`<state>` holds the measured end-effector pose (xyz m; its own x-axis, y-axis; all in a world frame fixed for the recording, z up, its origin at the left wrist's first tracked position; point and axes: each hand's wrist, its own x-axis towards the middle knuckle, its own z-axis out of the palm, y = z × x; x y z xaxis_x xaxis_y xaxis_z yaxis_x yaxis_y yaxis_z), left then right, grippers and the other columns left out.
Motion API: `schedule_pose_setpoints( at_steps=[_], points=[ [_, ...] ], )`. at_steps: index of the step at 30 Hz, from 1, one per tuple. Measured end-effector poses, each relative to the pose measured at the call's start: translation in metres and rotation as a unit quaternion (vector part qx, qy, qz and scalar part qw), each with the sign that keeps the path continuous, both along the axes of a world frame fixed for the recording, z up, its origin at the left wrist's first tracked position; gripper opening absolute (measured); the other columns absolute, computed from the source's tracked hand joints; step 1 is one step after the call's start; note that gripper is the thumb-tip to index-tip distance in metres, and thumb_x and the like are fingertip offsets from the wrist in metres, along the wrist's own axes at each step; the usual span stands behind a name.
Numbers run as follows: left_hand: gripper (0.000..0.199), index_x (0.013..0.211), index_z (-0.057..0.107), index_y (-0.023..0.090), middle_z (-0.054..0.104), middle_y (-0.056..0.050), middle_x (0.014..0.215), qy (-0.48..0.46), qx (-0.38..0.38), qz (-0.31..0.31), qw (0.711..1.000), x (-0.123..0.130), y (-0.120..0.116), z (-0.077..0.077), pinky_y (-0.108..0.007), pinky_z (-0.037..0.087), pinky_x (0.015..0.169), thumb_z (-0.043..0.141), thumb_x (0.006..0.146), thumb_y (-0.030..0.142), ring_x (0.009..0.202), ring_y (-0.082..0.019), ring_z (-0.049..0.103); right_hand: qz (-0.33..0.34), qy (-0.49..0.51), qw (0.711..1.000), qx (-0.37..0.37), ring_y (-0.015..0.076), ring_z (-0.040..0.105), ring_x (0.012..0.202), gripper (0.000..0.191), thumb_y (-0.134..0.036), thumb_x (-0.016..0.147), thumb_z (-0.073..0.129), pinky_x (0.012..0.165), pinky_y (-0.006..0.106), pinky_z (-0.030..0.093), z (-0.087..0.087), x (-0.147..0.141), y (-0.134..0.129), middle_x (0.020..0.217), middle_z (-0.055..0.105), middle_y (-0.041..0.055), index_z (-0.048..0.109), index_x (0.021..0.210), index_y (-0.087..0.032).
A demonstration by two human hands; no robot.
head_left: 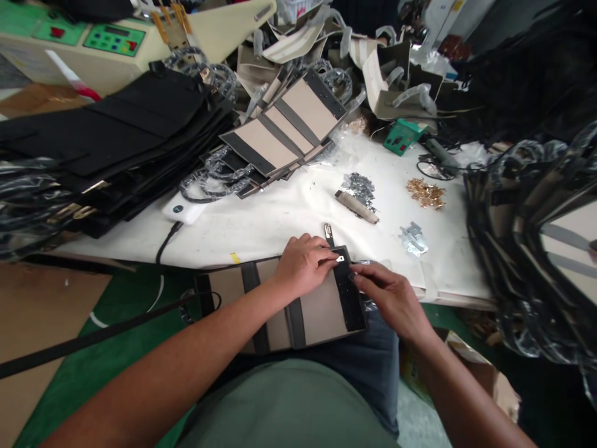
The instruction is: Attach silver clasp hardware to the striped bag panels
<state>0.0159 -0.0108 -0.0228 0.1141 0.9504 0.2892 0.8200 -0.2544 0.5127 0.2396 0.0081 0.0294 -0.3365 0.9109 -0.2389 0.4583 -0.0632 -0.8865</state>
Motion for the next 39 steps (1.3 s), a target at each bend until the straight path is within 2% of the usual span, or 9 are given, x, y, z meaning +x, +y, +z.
schedule_pose_setpoints(
  at_steps=[2, 5, 11, 15, 20, 29, 33, 36, 39],
  points=[
    [0.013, 0.103, 0.081, 0.034, 0.075, 0.000, 0.111, -0.001, 0.002, -0.002, 1.000, 0.000, 0.000, 0.000, -0.040, 0.041, 0.080, 0.071, 0.097, 0.038, 0.100, -0.022, 0.063, -0.023, -0.004, 1.000, -0.014, 0.0243, 0.070, 0.090, 0.032, -0.048, 0.084, 0.074, 0.081, 0.036, 0.055, -0.007, -0.002, -0.018, 0.099, 0.079, 0.0053, 0.080, 0.101, -0.022],
    [0.012, 0.102, 0.082, 0.034, 0.075, -0.001, 0.111, -0.004, 0.002, -0.003, 1.000, 0.001, 0.001, 0.001, -0.040, 0.042, 0.081, 0.071, 0.096, 0.038, 0.100, -0.023, 0.063, -0.036, -0.002, 0.999, -0.007, 0.0244, 0.070, 0.081, 0.030, -0.049, 0.082, 0.075, 0.075, 0.036, 0.055, -0.017, -0.003, -0.021, 0.090, 0.078, 0.0045, 0.079, 0.097, -0.023],
    [0.014, 0.102, 0.082, 0.033, 0.075, -0.003, 0.111, -0.005, -0.003, -0.002, 1.000, 0.000, -0.001, 0.001, -0.040, 0.042, 0.081, 0.071, 0.097, 0.038, 0.099, -0.023, 0.062, 0.069, -0.055, 0.993, 0.075, 0.0246, 0.070, 0.092, 0.015, -0.035, 0.088, 0.069, 0.086, 0.039, 0.054, -0.018, -0.007, -0.007, 0.095, 0.077, 0.0035, 0.080, 0.094, -0.026],
    [0.015, 0.105, 0.082, 0.032, 0.074, -0.003, 0.111, -0.004, -0.007, -0.008, 1.000, 0.000, -0.002, 0.001, -0.039, 0.041, 0.081, 0.070, 0.097, 0.038, 0.100, -0.023, 0.061, 0.142, -0.086, 0.982, 0.095, 0.0234, 0.069, 0.090, 0.015, -0.030, 0.090, 0.066, 0.085, 0.038, 0.053, -0.015, -0.007, 0.001, 0.093, 0.076, 0.0031, 0.080, 0.094, -0.027],
    [0.014, 0.104, 0.081, 0.032, 0.075, -0.002, 0.110, -0.006, -0.007, -0.007, 1.000, 0.000, -0.002, 0.001, -0.039, 0.040, 0.080, 0.070, 0.096, 0.037, 0.099, -0.023, 0.061, 0.166, -0.111, 0.974, 0.107, 0.0236, 0.069, 0.088, 0.015, -0.028, 0.091, 0.065, 0.084, 0.039, 0.053, -0.015, -0.007, 0.005, 0.093, 0.075, 0.0031, 0.079, 0.095, -0.027],
    [0.013, 0.102, 0.081, 0.032, 0.075, -0.002, 0.109, -0.007, -0.005, -0.006, 1.000, 0.000, -0.002, 0.004, -0.041, 0.041, 0.079, 0.071, 0.096, 0.037, 0.098, -0.023, 0.061, 0.121, -0.123, 0.960, 0.220, 0.0271, 0.068, 0.092, 0.014, -0.031, 0.096, 0.065, 0.084, 0.042, 0.055, -0.030, -0.004, -0.014, 0.098, 0.070, 0.0084, 0.076, 0.103, -0.026],
    [0.014, 0.102, 0.082, 0.032, 0.075, -0.002, 0.109, -0.003, -0.006, -0.006, 1.000, -0.001, -0.003, 0.004, -0.040, 0.041, 0.080, 0.070, 0.097, 0.037, 0.097, -0.023, 0.061, 0.095, -0.079, 0.966, 0.227, 0.0262, 0.069, 0.090, 0.014, -0.034, 0.097, 0.065, 0.081, 0.041, 0.058, -0.020, 0.005, -0.014, 0.099, 0.072, 0.0076, 0.075, 0.103, -0.027],
    [0.013, 0.102, 0.082, 0.033, 0.075, -0.003, 0.109, -0.003, -0.007, -0.005, 1.000, -0.001, -0.002, 0.003, -0.039, 0.041, 0.080, 0.070, 0.097, 0.037, 0.099, -0.023, 0.062, 0.021, -0.071, 0.956, 0.285, 0.0237, 0.069, 0.084, 0.016, -0.035, 0.097, 0.064, 0.073, 0.039, 0.058, -0.004, 0.006, 0.010, 0.100, 0.071, 0.0068, 0.075, 0.105, -0.027],
    [0.013, 0.103, 0.082, 0.034, 0.075, -0.002, 0.111, -0.009, -0.006, -0.004, 1.000, -0.002, -0.002, 0.002, -0.040, 0.042, 0.081, 0.071, 0.097, 0.037, 0.099, -0.023, 0.062, -0.018, -0.099, 0.927, 0.362, 0.0242, 0.069, 0.089, 0.021, -0.037, 0.094, 0.066, 0.078, 0.040, 0.059, 0.001, -0.004, 0.059, 0.107, 0.071, 0.0078, 0.075, 0.109, -0.025]
  ],
)
